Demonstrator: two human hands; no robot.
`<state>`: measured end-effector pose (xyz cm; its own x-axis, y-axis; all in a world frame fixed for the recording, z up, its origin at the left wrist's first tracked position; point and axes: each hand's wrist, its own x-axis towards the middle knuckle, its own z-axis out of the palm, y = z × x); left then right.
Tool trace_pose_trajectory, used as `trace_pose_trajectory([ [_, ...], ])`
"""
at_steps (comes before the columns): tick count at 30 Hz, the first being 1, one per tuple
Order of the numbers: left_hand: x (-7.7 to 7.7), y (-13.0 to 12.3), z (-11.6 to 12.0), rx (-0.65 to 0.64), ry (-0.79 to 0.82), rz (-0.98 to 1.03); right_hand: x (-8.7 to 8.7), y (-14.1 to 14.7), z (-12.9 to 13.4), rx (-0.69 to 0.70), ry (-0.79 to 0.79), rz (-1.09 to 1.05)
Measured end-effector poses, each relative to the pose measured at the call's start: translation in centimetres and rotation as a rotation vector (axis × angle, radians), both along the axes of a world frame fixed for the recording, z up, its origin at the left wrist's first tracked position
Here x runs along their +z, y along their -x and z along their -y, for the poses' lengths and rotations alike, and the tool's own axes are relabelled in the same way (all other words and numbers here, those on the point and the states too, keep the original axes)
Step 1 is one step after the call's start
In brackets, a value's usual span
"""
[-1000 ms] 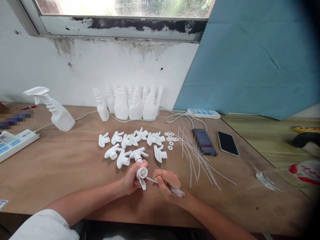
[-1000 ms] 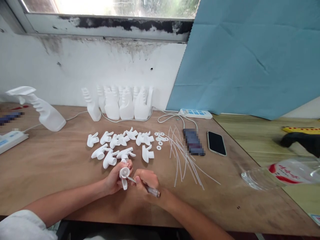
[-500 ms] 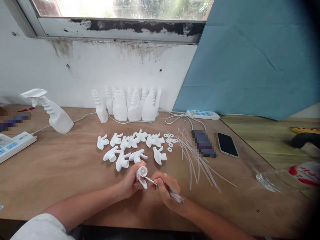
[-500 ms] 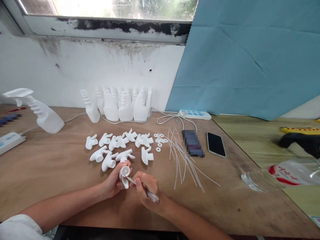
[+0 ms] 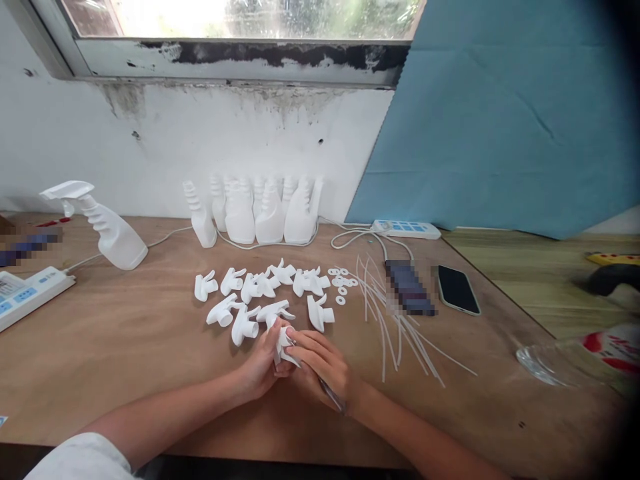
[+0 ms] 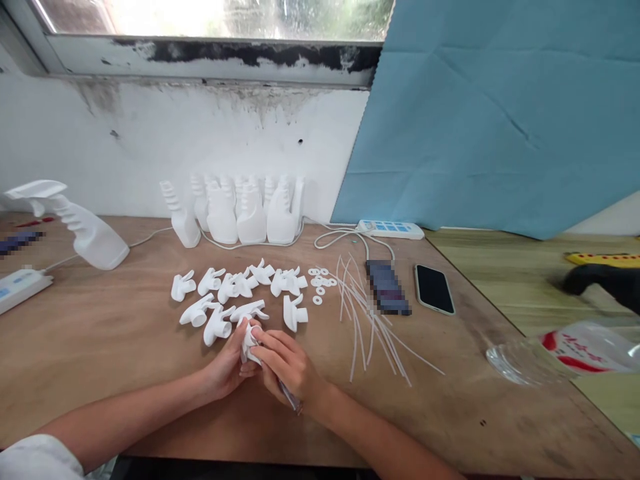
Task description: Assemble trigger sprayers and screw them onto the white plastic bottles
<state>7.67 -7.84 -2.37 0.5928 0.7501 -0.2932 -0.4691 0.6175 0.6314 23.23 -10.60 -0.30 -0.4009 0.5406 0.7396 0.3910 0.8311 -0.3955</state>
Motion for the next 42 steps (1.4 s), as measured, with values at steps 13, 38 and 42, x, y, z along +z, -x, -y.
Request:
trace_pose_trajectory([
  [13,0.2,0.7,-0.1,-0.182,-0.172,0.049,1.8,-7.0,-4.1,-0.419,0.478,-0.779],
  [38,2.1,21.2,-4.7,-0.048,-1.426,-1.479,-1.3,-11.4,-5.5,-0.362,0.622,-0.751],
  [42,3.9,23.7,-7.4,0.100,-1.325,-1.501,-1.0,-11.8,-5.6,-0.385,0.610,-0.794],
])
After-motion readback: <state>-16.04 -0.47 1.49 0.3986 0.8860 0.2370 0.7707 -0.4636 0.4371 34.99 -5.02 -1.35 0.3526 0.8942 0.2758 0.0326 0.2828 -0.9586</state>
